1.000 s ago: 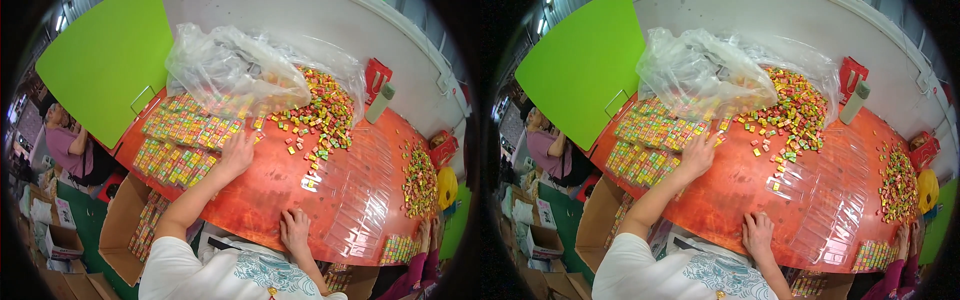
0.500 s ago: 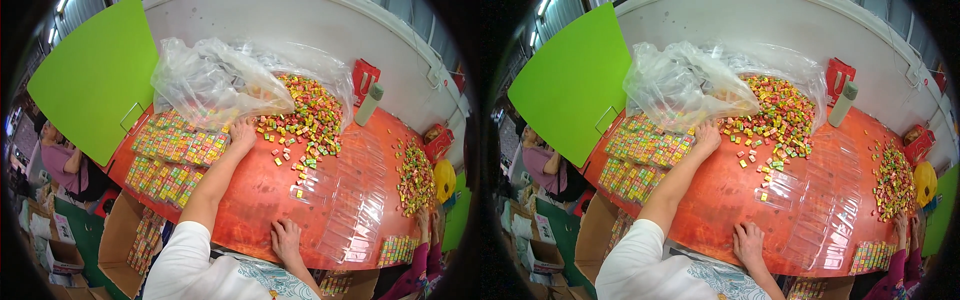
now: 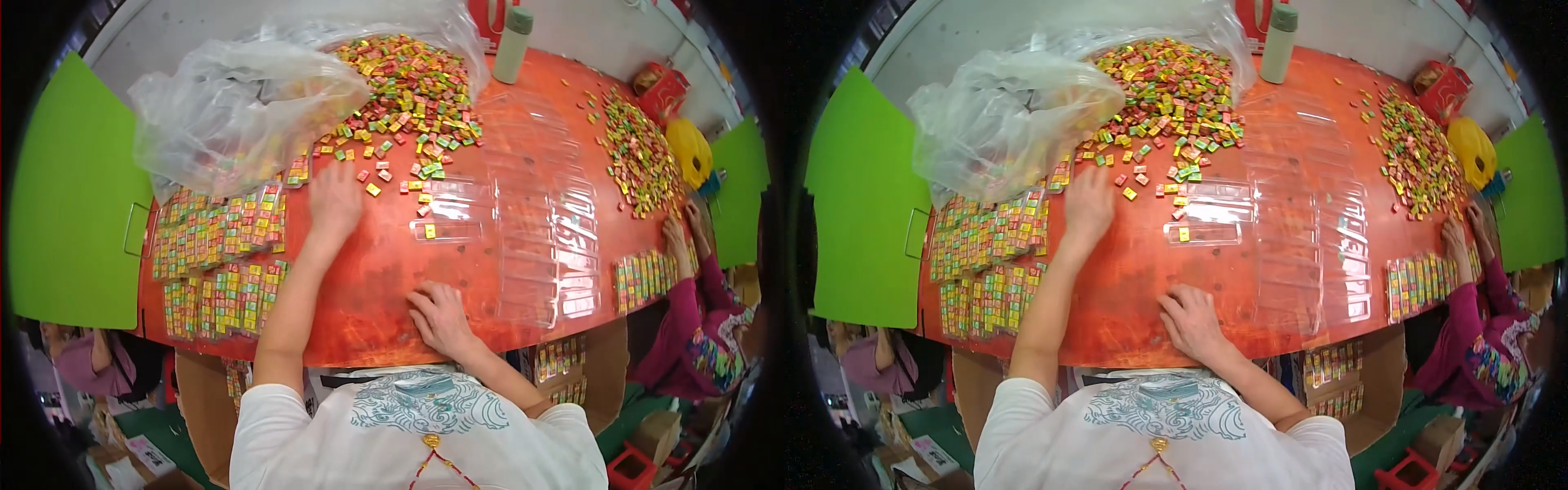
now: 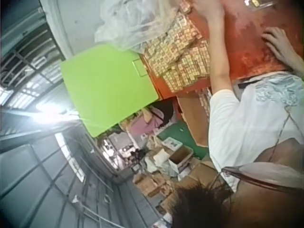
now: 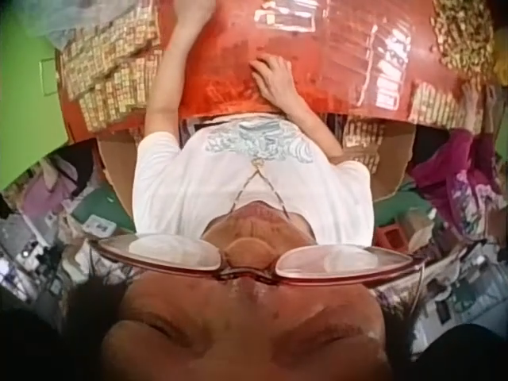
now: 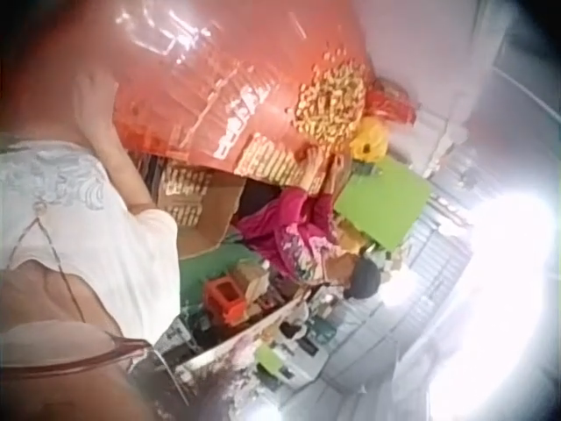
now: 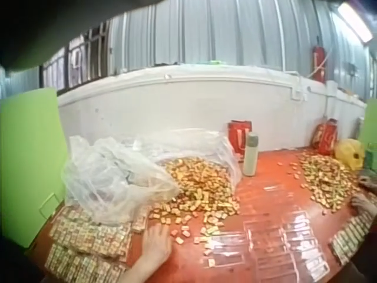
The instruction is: Organizing small colorful square items into rows on a plastic sheet at a workbench.
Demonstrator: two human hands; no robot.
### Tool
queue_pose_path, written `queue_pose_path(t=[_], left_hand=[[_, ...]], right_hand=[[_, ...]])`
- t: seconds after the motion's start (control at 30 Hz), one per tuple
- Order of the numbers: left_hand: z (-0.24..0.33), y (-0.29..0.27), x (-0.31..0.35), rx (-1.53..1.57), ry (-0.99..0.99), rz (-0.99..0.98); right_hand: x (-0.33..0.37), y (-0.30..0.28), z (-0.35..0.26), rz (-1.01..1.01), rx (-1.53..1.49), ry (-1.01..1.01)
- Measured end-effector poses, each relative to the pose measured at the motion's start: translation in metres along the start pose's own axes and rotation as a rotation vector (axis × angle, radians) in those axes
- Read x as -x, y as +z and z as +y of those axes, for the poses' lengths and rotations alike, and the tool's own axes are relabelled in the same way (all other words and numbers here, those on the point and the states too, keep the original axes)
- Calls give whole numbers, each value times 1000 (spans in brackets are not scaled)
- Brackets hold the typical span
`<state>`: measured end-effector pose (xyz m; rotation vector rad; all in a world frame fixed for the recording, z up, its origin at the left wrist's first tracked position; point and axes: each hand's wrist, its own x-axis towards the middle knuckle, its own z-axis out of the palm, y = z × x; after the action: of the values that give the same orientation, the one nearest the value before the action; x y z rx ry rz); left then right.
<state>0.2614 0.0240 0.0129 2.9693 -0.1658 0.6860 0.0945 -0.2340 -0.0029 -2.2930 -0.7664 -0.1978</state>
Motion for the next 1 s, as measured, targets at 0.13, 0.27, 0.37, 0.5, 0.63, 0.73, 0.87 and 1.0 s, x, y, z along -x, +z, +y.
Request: queue_pose_path(t=[0.13,0.27,0.37,0.5,0.63,0.73,0.87,1.0], left_hand=[[72,2,25,203,293,30],[104,16,37,240,366,-51],[107,38,51,289,326,-149],[97,32,65,365,301,-132],[76,1,59,522,223,-156],[76,-16,71,597,198,-120],[100,-35,107,567,442,-108],[100,-34,126,580,420,-84]], right_hand=[[-33,-25,15,159,209,-4],[-78,-25,60,215,431,112],[-84,-7,90,178,523,117],[-78,2,94,114,541,100],[-79,-6,88,120,550,68],[-83,-4,93,102,573,71],[-91,-10,90,98,593,50],[-89,-7,87,117,582,13]])
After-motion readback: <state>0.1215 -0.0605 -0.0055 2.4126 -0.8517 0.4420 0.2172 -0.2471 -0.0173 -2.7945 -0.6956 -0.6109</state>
